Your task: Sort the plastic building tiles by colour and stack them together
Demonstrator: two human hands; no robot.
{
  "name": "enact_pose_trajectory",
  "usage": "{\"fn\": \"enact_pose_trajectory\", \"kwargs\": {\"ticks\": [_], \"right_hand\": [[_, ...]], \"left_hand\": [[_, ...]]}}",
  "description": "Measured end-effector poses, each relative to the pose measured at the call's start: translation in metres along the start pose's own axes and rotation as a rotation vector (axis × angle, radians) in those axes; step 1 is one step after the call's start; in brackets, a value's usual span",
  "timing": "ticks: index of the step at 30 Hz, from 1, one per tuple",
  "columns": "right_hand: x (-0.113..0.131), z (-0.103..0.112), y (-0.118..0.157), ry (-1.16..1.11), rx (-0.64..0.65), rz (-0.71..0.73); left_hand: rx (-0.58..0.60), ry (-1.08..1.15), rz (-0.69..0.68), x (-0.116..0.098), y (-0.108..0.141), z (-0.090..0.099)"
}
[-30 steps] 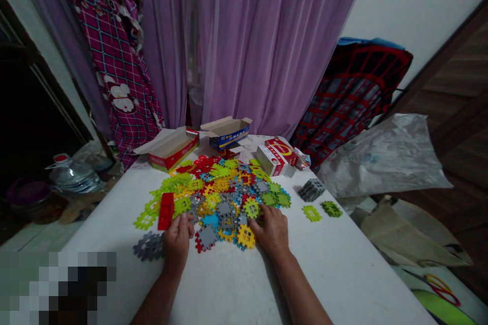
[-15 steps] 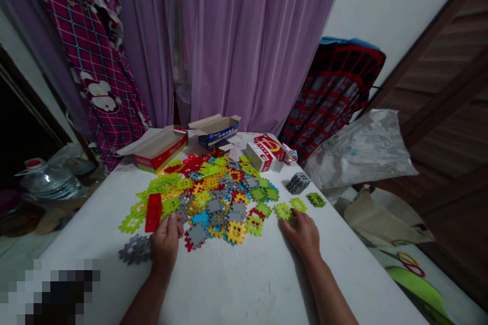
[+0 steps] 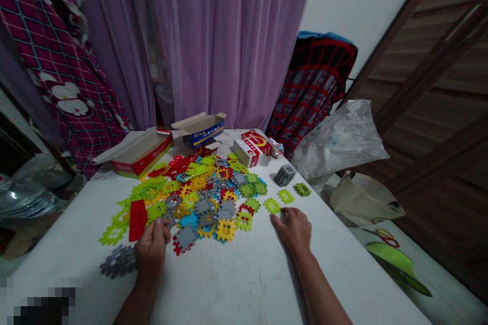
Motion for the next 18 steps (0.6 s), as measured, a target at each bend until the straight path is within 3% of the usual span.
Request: {"fn": "enact_pose_trajectory", "kwargs": {"ticks": [3, 7, 13, 18], "right_hand": [[0.002, -0.002, -0.001, -0.018, 0.007, 0.009], [-0.002, -0.007, -0.003, -0.079, -0.024, 0.008], [-0.024, -0.012, -0.029, -0.225, -0.198, -0.165], [-0.034, -0.016, -0.049, -0.189, -0.169, -0.225]], "left_hand": [[0.070, 0.063, 0.038, -0.001, 0.001, -0.001], [0.023, 0.085, 0.060, -0.006, 0.004, -0.001], [-0.011, 0.148, 0.102, -0.011, 0.007, -0.004], [-0.024, 0.143, 0.118, -0.010, 0.006, -0.004]]}}
Point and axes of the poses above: each hand's wrist, its own y-axis away from the middle knuckle, its own z-axis out of the back of the hand, x = y × z, the point moved 2 cm from there along -y, towards the middle knuckle, and after that the axes turned 5 degrees about -z, right-handed, at the moved point
